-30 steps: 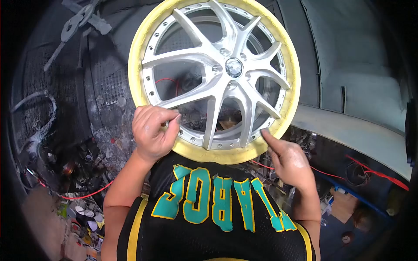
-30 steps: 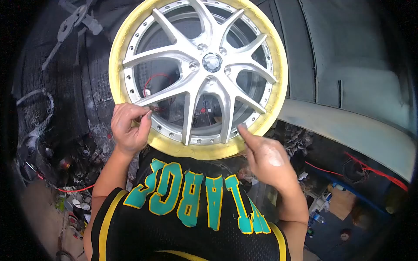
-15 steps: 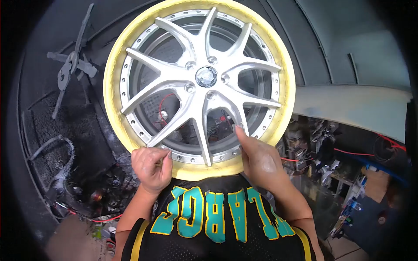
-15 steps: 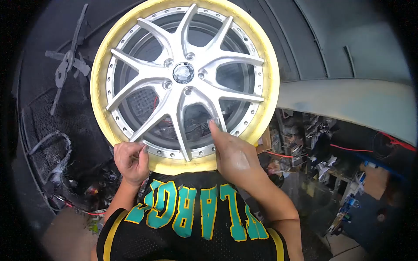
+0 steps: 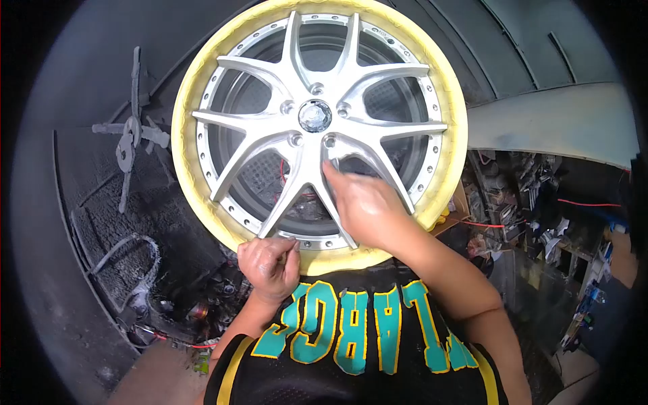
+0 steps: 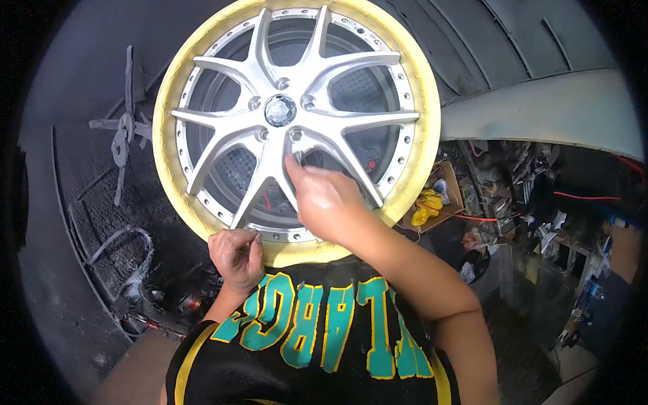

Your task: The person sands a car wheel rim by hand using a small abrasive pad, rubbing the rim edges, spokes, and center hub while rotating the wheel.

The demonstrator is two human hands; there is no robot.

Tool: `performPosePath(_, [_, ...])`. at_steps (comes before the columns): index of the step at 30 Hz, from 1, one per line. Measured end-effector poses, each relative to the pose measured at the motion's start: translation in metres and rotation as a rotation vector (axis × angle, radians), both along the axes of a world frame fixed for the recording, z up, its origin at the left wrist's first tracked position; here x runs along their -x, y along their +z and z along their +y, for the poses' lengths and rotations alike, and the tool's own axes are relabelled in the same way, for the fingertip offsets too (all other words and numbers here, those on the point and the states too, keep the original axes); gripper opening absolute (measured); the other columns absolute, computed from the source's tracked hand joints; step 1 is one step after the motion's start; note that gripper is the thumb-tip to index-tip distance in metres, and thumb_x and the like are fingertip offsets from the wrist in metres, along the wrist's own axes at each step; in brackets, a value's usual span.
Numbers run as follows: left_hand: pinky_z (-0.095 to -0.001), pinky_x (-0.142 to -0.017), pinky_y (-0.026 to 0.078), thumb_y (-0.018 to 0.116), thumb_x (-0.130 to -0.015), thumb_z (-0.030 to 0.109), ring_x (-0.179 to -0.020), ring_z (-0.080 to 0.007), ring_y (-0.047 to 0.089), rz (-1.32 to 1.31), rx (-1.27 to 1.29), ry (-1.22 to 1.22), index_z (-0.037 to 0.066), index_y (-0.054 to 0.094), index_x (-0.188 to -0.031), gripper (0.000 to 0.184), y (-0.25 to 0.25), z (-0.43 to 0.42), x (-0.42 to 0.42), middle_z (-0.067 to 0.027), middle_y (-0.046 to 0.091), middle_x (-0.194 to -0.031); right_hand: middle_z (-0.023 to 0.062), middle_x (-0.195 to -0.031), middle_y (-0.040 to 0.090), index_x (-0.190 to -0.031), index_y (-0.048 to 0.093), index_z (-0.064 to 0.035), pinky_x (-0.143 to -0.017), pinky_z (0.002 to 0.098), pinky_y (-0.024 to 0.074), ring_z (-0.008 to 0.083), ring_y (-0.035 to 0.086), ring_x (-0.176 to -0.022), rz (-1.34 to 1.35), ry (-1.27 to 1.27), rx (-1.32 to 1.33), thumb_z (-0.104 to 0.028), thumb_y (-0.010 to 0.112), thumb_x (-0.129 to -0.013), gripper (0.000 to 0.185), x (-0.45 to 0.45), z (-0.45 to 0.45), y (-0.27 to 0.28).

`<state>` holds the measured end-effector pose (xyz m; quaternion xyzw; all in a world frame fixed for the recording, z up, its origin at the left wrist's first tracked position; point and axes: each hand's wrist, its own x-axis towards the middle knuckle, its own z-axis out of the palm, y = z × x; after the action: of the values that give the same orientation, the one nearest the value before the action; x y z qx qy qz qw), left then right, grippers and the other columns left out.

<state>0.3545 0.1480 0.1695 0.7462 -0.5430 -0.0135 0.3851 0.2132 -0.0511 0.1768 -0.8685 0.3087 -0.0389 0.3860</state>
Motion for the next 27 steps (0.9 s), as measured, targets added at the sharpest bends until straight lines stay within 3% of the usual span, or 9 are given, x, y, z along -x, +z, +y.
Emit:
performPosePath(5, [-0.0358,-0.069,0.038,0.086,-0.075,0.002,-0.064,-0.0201,0.060,-0.018,-0.012,-0.012,0.015,0.071,-0.088,0.024,0.002,-0.002,-0.001,0.0021,0.070,-0.075,0.0214,-0.096,0.072,-0.149,0.055,0.0007,-0.078,0.0557,0.0570,0.0467,0.071,-0.088,-0.158,-0.019,0.038,-0.003,0.058,-0.093,0.057,0.005,0.010,-0.008])
performPosePath(6, [-0.0357,-0.069,0.038,0.086,-0.075,0.002,-0.064,-0.0201,0.060,-0.018,-0.004,-0.014,0.015,0.071,-0.088,0.024,0.003,-0.002,0.000,0.0021,0.070,-0.075,0.0210,-0.099,0.073,-0.149,0.055,0.0003,-0.078,0.0559,0.0569,0.0464,0.072,-0.090,-0.041,-0.029,0.032,-0.005,0.062,-0.090,0.060,-0.004,0.001,-0.012])
performPosePath(9, [-0.0356,-0.069,0.038,0.086,-0.074,0.002,-0.064,-0.0203,0.060,-0.019,-0.001,-0.020,0.015,0.072,-0.088,0.024,0.002,0.002,0.002,0.0018,0.070,-0.074,0.0246,-0.099,0.074,-0.144,0.060,0.0044,-0.076,0.0551,0.0567,0.0454,0.072,-0.087,0.087,-0.031,0.058,0.000,0.059,-0.094,0.050,-0.019,-0.007,0.001])
performPosePath(11, [-0.0366,-0.076,0.040,0.081,-0.074,-0.003,-0.068,-0.0233,0.063,0.017,-0.034,-0.033,0.010,0.071,-0.090,0.023,0.002,0.004,0.002,-0.0030,0.072,-0.078,0.0247,-0.096,0.074,-0.144,0.060,0.0046,-0.077,0.0548,0.0568,0.0457,0.072,-0.087,0.060,-0.039,0.021,-0.002,0.058,-0.094,0.050,-0.007,0.002,0.008])
performPosePath(15, [-0.0365,-0.075,0.040,0.082,-0.075,-0.002,-0.068,-0.0230,0.063,0.011,-0.025,-0.025,0.010,0.070,-0.090,0.022,0.001,0.003,0.001,-0.0028,0.073,-0.078,0.0243,-0.095,0.075,-0.144,0.060,0.0050,-0.077,0.0543,0.0576,0.0457,0.073,-0.087,-0.038,0.000,0.019,-0.004,0.058,-0.094,0.051,-0.001,0.005,0.004])
performPosePath(19, [-0.0367,-0.075,0.040,0.082,-0.076,-0.001,-0.069,-0.0231,0.064,0.013,-0.007,-0.034,0.011,0.070,-0.090,0.022,-0.001,0.006,0.001,-0.0026,0.073,-0.078,0.0223,-0.092,0.074,-0.145,0.062,0.0007,-0.077,0.0528,0.0576,0.0434,0.072,-0.084,0.131,-0.048,0.134,0.001,0.060,-0.092,0.053,-0.022,-0.004,-0.007])
performPosePath(21, [-0.0367,-0.075,0.040,0.083,-0.076,0.000,-0.069,-0.0230,0.064,0.008,-0.018,-0.021,0.011,0.070,-0.090,0.022,-0.001,0.004,0.003,-0.0022,0.073,-0.078,0.0230,-0.094,0.073,-0.147,0.061,-0.0017,-0.079,0.0528,0.0571,0.0448,0.071,-0.085,-0.007,-0.002,0.116,0.000,0.061,-0.092,0.054,-0.005,-0.003,-0.018])
performPosePath(24, [-0.0367,-0.075,0.040,0.083,-0.076,0.000,-0.068,-0.0226,0.063,0.020,-0.020,-0.009,0.012,0.070,-0.090,0.022,0.000,0.003,0.002,-0.0019,0.072,-0.077,0.0247,-0.097,0.073,-0.150,0.058,-0.0024,-0.081,0.0531,0.0568,0.0459,0.071,-0.089,0.046,0.212,0.038,0.001,0.059,-0.094,0.056,0.023,-0.007,0.017])
performPosePath(27, [-0.0364,-0.074,0.040,0.083,-0.075,-0.001,-0.068,-0.0223,0.064,0.007,0.005,-0.014,0.012,0.070,-0.090,0.023,0.002,0.003,0.001,-0.0016,0.072,-0.076,0.0248,-0.099,0.072,-0.155,0.053,-0.0035,-0.082,0.0521,0.0567,0.0460,0.070,-0.092,0.024,0.069,-0.001,0.003,0.058,-0.094,0.061,0.038,0.005,0.025])
